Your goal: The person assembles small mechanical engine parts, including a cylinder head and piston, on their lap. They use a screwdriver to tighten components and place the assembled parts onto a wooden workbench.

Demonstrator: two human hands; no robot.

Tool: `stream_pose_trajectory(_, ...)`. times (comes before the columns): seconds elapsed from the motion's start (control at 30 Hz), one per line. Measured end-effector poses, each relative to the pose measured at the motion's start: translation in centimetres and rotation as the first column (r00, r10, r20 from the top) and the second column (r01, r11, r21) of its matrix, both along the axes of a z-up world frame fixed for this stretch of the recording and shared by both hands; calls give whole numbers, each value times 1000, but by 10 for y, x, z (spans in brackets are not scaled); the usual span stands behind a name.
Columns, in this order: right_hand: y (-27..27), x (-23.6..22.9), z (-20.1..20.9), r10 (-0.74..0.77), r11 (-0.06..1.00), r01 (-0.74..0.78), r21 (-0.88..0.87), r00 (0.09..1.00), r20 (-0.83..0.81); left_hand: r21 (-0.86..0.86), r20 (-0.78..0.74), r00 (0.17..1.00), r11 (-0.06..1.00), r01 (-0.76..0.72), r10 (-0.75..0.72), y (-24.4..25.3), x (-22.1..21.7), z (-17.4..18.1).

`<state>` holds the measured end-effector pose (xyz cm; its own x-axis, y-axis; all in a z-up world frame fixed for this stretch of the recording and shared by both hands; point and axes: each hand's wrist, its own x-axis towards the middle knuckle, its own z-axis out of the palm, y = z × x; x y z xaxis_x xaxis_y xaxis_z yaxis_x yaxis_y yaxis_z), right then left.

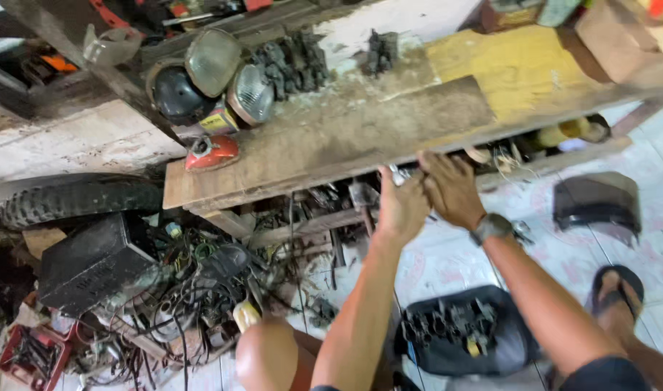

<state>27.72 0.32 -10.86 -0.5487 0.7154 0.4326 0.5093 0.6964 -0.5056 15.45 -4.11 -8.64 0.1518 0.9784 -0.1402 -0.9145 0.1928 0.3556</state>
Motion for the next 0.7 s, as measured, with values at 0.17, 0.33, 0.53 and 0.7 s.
stream_pose_trajectory(0.17, -13, 99, -72, -270, 869, 424, -256, 839, 473, -262, -423, 904, 964, -53, -65, -27, -6, -34)
stream_pose_trajectory(0.33, -72, 164, -44, -442, 788, 481, -385, 877, 190, -392, -544, 837, 899, -193, -58, -41, 2, -57)
stream_pose_trajectory(0.53, -143, 222, -31, -703, 546, 457, -702, 705, -89, -384, -683, 719, 901, -203, -129, -76, 42, -52)
stream_pose_trajectory(0.7, -180, 271, -112, -815, 410, 149, -900, 502, -289, -499, -626, 750, 850, -171, -216, -99, 70, -80)
